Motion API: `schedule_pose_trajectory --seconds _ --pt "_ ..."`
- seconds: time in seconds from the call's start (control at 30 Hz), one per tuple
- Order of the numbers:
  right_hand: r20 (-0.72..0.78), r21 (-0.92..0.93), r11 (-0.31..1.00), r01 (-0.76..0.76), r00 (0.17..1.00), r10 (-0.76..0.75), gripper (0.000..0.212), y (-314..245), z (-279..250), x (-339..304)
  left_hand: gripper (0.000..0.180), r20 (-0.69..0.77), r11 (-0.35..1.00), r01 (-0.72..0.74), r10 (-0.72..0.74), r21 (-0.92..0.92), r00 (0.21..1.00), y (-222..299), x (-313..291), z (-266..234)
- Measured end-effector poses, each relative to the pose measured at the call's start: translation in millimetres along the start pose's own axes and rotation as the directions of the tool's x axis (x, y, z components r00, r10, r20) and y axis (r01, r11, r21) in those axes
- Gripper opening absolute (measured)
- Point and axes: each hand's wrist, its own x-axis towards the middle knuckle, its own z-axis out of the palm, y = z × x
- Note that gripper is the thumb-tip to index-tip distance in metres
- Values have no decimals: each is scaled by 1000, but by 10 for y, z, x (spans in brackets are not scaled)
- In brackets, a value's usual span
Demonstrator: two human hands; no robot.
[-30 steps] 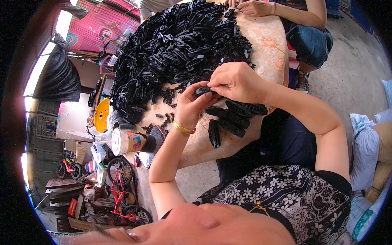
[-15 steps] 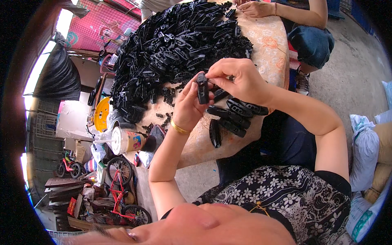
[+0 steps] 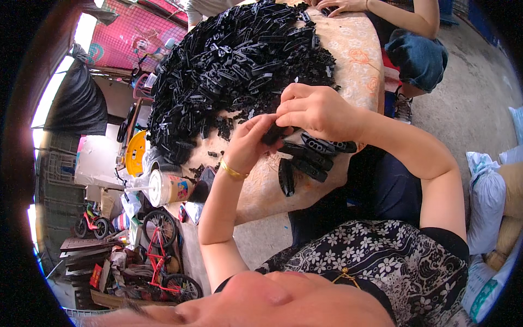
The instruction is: Assembling black plastic hair clips while seated at a table.
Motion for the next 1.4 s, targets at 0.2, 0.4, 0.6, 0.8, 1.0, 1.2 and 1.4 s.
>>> schedule_pose_trajectory --seconds 0.2,0.4,0.6,0.8,1.0,1.2,1.4 --pt "-47 189 945 -268 958 282 25 -77 35 39 39 34 890 -308 316 337 948 -72 -27 24" --pt "180 255 814 -521 853 490 28 -11 30 -11 39 -26 675 -311 439 670 898 -106 -58 111" --pt "239 456 650 -607 788 568 26 210 41 -54 38 -178 812 -218 364 541 914 -66 -220 43" --pt "348 138 865 -483 841 414 23 246 153 -126 75 -69 507 -101 306 856 949 -414 -686 48" --pt "445 109 881 -461 815 372 25 264 122 -160 98 -57 266 -49 375 963 925 -550 -683 428" --pt "573 209 828 -521 751 328 26 216 -77 -220 98 40 200 -142 443 969 895 -595 -489 601" --pt "447 390 744 -542 818 362 16 170 -277 -659 88 250 123 -331 432 935 867 -618 -221 814"
